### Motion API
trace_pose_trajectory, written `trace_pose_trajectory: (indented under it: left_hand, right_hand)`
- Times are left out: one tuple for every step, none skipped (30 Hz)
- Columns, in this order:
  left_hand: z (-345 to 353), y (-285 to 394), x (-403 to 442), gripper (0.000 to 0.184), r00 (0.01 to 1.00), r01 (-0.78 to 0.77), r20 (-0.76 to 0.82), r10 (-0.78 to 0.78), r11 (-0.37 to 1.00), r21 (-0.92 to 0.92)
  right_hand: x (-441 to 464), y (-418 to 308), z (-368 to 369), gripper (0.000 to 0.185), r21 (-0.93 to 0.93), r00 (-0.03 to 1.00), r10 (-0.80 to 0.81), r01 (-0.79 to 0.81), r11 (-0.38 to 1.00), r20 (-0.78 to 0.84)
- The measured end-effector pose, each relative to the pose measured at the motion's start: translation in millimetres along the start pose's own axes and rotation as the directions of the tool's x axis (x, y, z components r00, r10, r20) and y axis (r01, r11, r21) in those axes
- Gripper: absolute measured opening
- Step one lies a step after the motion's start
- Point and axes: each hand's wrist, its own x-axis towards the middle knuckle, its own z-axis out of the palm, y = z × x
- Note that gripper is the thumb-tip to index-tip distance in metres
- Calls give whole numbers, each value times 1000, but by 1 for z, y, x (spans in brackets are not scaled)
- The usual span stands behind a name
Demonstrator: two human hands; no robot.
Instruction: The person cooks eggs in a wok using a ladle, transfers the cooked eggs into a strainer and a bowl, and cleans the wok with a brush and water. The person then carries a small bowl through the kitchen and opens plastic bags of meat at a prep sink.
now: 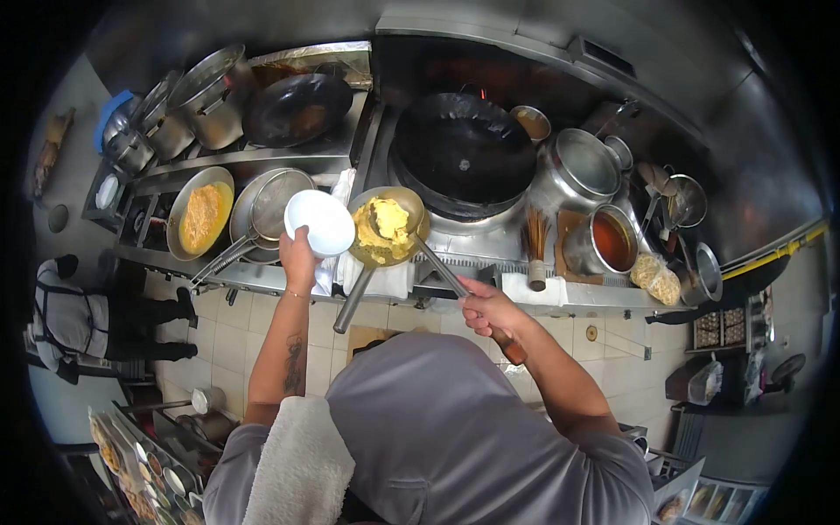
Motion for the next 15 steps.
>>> trace_pose_trajectory:
  left_hand:
    - [-4, -15, 9, 54, 994, -95, -50, 101, 989, 115]
    - [-8, -35, 19, 55, 988, -136, -60, 145, 982, 132]
    - [-7, -40, 17, 55, 986, -145, -60, 153, 981, 126]
    - [-5, -43, 13, 56, 997, -74, -30, 75, 996, 41]
    - [-1, -46, 9, 57, 1000, 3, 5, -2, 999, -43]
    - [6, -34, -5, 63, 993, 109, 42, -106, 990, -94]
    - [10, -35, -10, 69, 976, 204, 101, -194, 974, -101]
    - [16, -46, -7, 72, 959, 255, 165, -229, 954, -155]
    - [24, -54, -2, 75, 940, 303, 229, -255, 930, -209]
    - [33, -45, -8, 77, 935, 312, 249, -251, 916, -250]
    - [44, -35, -12, 79, 931, 322, 271, -245, 900, -292]
    - [51, -29, -12, 80, 937, 298, 282, -208, 895, -331]
    - [54, -27, -7, 80, 937, 300, 277, -211, 894, -334]
    - [60, -24, 0, 81, 946, 274, 271, -180, 888, -370]
    - [68, -21, 7, 83, 952, 251, 268, -149, 880, -404]
  right_hand:
    - [-6, -7, 3, 71, 6, 1000, -21, 21, 1000, 3]
    - [-12, -14, 7, 72, 10, 999, -41, 41, 999, 6]
    - [-18, -21, 12, 72, 4, 999, -50, 50, 999, 7]
    - [-25, -28, 17, 71, -12, 997, -78, 78, 997, -2]
    - [-31, -35, 23, 71, -29, 995, -103, 103, 994, -10]
    - [-38, -40, 32, 69, -51, 989, -144, 143, 988, -17]
    - [-45, -45, 39, 69, -52, 990, -141, 140, 989, -13]
    - [-50, -49, 46, 68, -90, 984, -180, 180, 980, 3]
    - [-52, -53, 52, 67, -129, 975, -222, 223, 966, 25]
    - [-53, -54, 54, 70, -150, 970, -241, 243, 958, 36]
    - [-55, -55, 59, 70, -154, 971, -237, 241, 958, 42]
    - [-56, -55, 65, 71, -209, 968, -249, 249, 946, 26]
    - [-57, -54, 69, 73, -263, 965, -260, 253, 931, 9]
    - [-54, -54, 72, 73, -266, 966, -257, 250, 931, 8]
    - [-50, -52, 75, 73, -395, 965, -262, 240, 887, -2]
